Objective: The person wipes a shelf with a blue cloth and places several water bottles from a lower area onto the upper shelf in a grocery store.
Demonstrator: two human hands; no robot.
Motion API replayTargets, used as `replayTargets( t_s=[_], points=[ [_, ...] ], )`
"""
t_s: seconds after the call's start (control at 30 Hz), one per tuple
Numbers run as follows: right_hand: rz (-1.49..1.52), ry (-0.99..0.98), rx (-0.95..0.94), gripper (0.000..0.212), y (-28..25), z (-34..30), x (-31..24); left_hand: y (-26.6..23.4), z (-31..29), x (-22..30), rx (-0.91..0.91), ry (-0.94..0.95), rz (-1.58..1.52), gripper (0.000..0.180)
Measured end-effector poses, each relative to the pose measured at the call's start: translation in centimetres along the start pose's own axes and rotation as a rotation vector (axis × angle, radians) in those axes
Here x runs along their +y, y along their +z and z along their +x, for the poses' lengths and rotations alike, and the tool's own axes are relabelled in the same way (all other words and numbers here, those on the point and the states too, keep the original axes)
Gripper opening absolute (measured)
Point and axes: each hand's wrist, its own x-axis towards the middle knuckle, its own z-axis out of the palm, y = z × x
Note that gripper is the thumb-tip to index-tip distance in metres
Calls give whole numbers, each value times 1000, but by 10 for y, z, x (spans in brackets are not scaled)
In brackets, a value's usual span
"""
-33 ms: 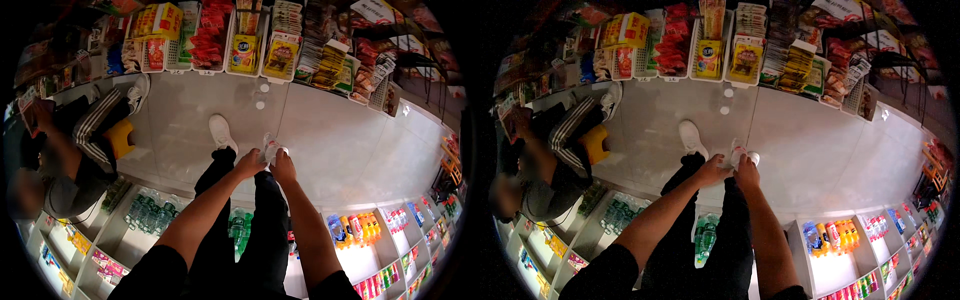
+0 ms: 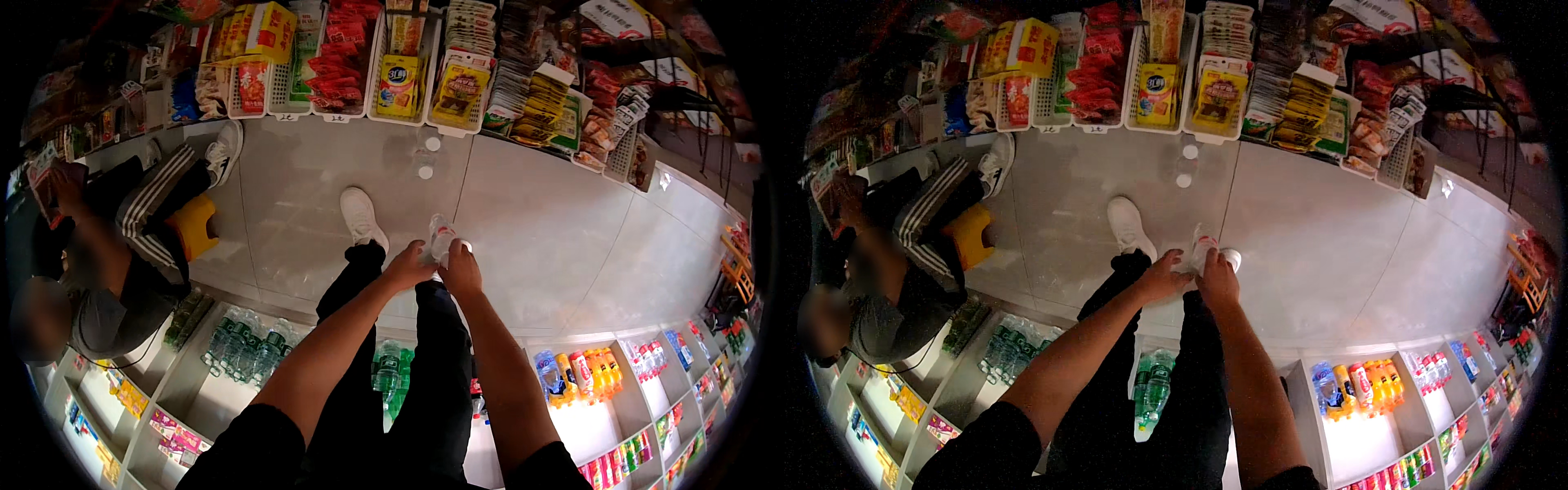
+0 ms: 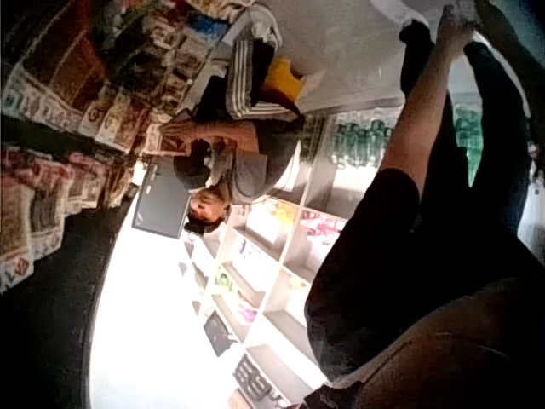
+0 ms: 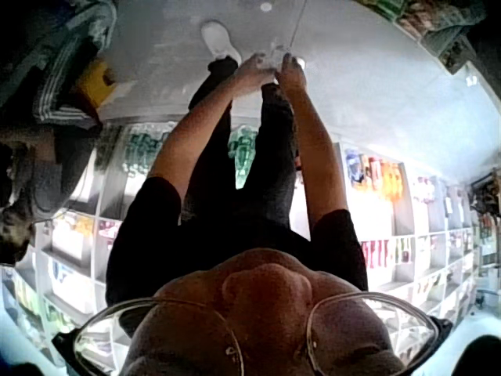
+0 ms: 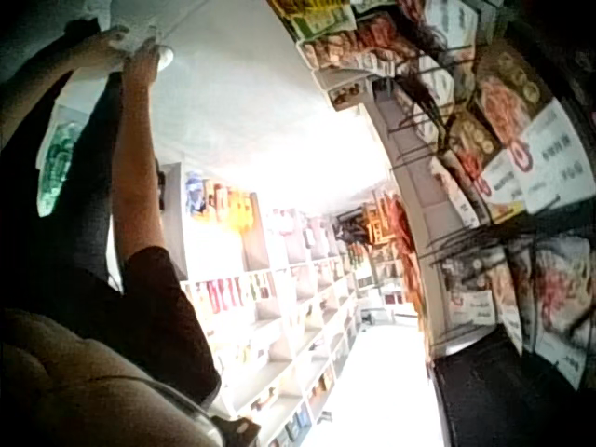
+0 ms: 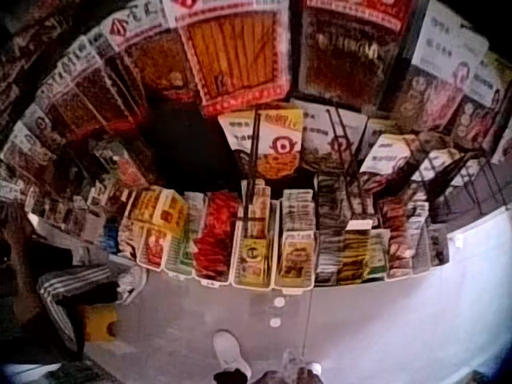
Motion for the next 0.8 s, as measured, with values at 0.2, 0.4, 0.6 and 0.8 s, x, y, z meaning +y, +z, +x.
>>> replayTargets(
  t_s=[0.2,0.4,0.6,0.8],
  points=[
    [-101,-75,11,52,16,58,-9,-9,34,-6,-103,-146,-480,84],
    [-120,-156,21,47,23,92,-24,-11,76,-32,88,16,-492,86],
    [-88,-212,80,45,26,112,-30,-24,104,-47,67,-93,-520,84],
    [-66,-241,139,47,26,123,-31,-40,102,-23,57,101,-474,82]
  ],
)
